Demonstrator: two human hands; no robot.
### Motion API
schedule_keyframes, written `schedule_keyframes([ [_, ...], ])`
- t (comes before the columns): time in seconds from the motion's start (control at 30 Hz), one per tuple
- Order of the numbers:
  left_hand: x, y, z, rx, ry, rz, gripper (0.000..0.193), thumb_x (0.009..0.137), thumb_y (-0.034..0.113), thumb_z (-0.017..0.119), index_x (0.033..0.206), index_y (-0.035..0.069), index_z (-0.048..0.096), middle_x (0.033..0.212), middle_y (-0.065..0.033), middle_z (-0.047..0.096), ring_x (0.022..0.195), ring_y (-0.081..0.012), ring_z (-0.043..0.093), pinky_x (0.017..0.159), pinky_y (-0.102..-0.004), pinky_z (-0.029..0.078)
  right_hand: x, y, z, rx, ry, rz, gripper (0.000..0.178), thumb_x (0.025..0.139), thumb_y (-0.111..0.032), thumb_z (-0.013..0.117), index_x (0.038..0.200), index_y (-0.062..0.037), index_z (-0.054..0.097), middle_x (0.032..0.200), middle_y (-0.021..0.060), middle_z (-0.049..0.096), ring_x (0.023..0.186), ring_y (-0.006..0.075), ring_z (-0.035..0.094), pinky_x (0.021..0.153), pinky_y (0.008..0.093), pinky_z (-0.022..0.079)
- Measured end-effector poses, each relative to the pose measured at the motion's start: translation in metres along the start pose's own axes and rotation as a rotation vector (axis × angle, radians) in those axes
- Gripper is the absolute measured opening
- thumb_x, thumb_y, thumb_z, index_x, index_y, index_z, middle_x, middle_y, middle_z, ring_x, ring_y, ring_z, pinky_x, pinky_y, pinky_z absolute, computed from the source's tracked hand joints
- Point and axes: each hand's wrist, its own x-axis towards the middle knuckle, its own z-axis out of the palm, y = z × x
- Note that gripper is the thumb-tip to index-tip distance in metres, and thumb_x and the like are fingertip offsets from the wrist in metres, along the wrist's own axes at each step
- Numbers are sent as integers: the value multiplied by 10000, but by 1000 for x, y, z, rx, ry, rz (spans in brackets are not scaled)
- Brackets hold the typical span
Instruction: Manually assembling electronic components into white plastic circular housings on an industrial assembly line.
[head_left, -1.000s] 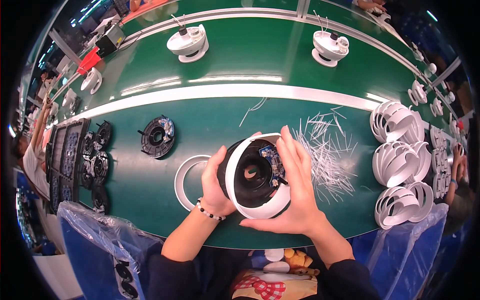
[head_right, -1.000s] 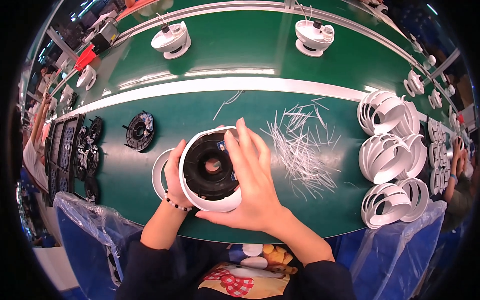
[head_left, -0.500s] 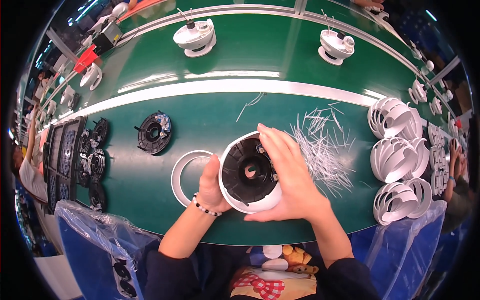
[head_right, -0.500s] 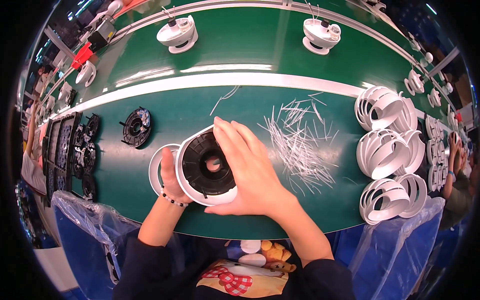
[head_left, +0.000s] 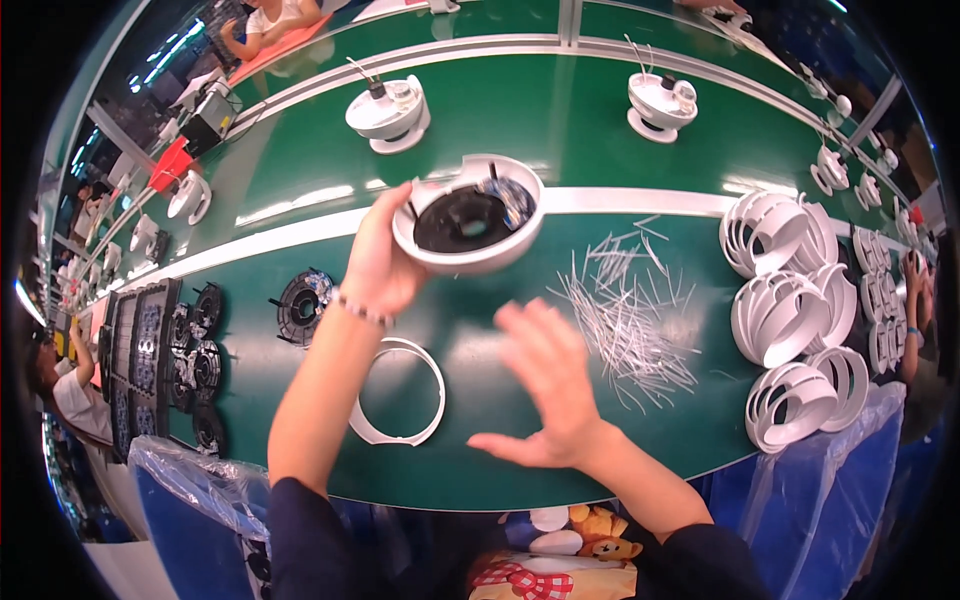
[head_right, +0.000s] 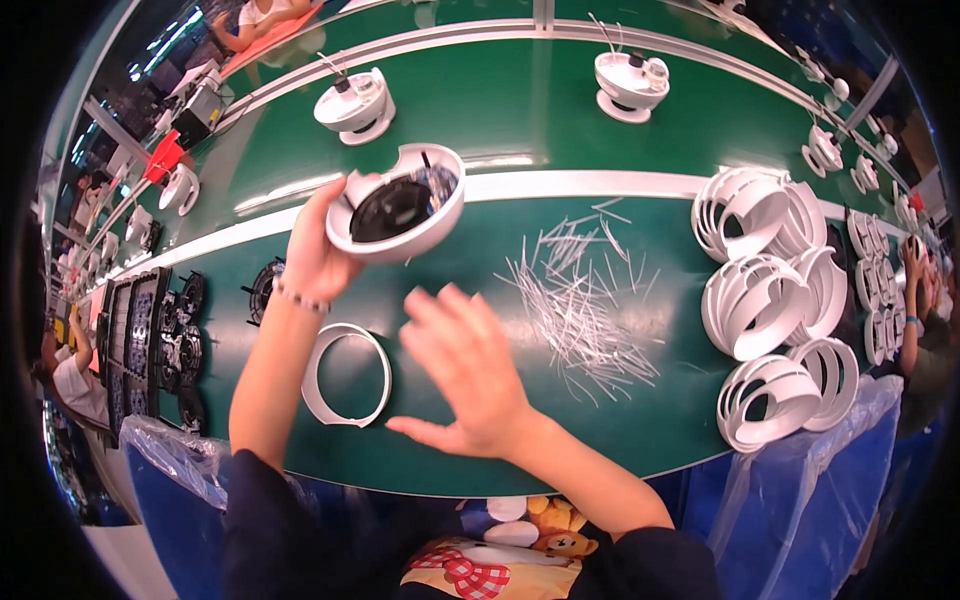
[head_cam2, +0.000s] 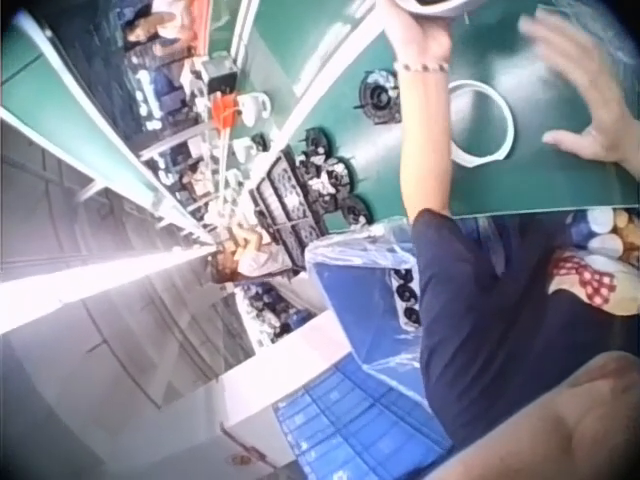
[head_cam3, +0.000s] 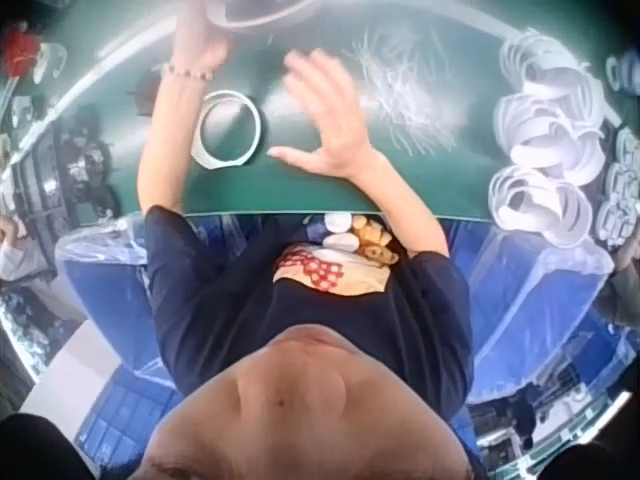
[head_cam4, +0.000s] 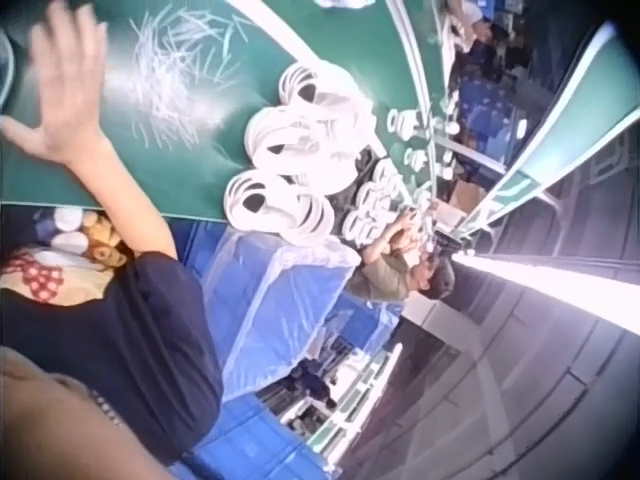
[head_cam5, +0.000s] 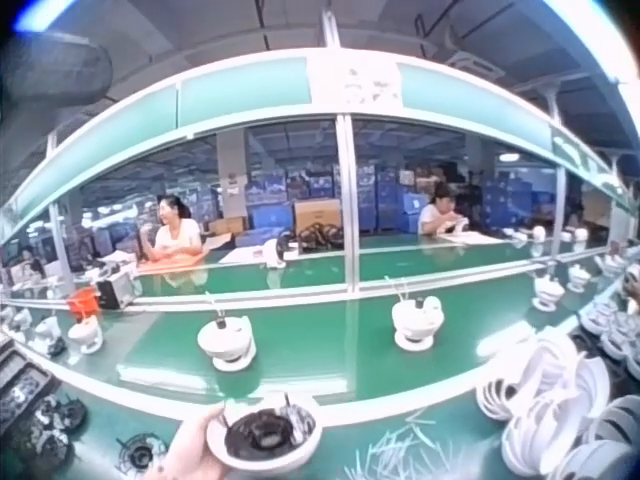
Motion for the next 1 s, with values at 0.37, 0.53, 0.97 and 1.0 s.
schedule_keyframes([
  [0.37, 146, 22, -88, 76, 248, 59, 353, 870, 233, 293, 1106, -16, 377, 1068, -184, 496, 959, -313, 527, 775, -491, 453, -20, -16, 48, -139, -474, -165, 336, 664, -115, 579, 993, -61, 541, 1034, 60, 508, 1080, 237, 424, 927, 554, 255],
  [0.53, 150, 11, -78, 722, 504, 274, 428, 827, 337, 429, 1082, -6, 457, 1017, -186, 537, 904, -289, 559, 784, -386, 442, -25, -16, 47, -85, -420, -187, 150, 658, -95, 560, 804, -71, 587, 781, 22, 527, 921, 195, 506, 926, 545, 269],
  [0.97, -59, 60, -175, 1770, 871, 120, 550, 645, 226, 675, 1117, 24, 478, 1034, -187, 550, 980, -297, 523, 848, -344, 404, -21, -30, 40, -125, -370, 41, 354, 616, -193, 695, 898, -26, 563, 853, 84, 547, 700, 220, 530, 674, 327, 414],
  [1.0, -60, 57, -173, 1768, 864, 122, 550, 645, 226, 675, 1117, 24, 478, 1034, -187, 550, 980, -297, 523, 848, -344, 404, -13, -30, 37, -73, -370, 58, 476, 594, -241, 716, 978, -24, 538, 987, 124, 534, 843, 259, 535, 746, 368, 411],
])
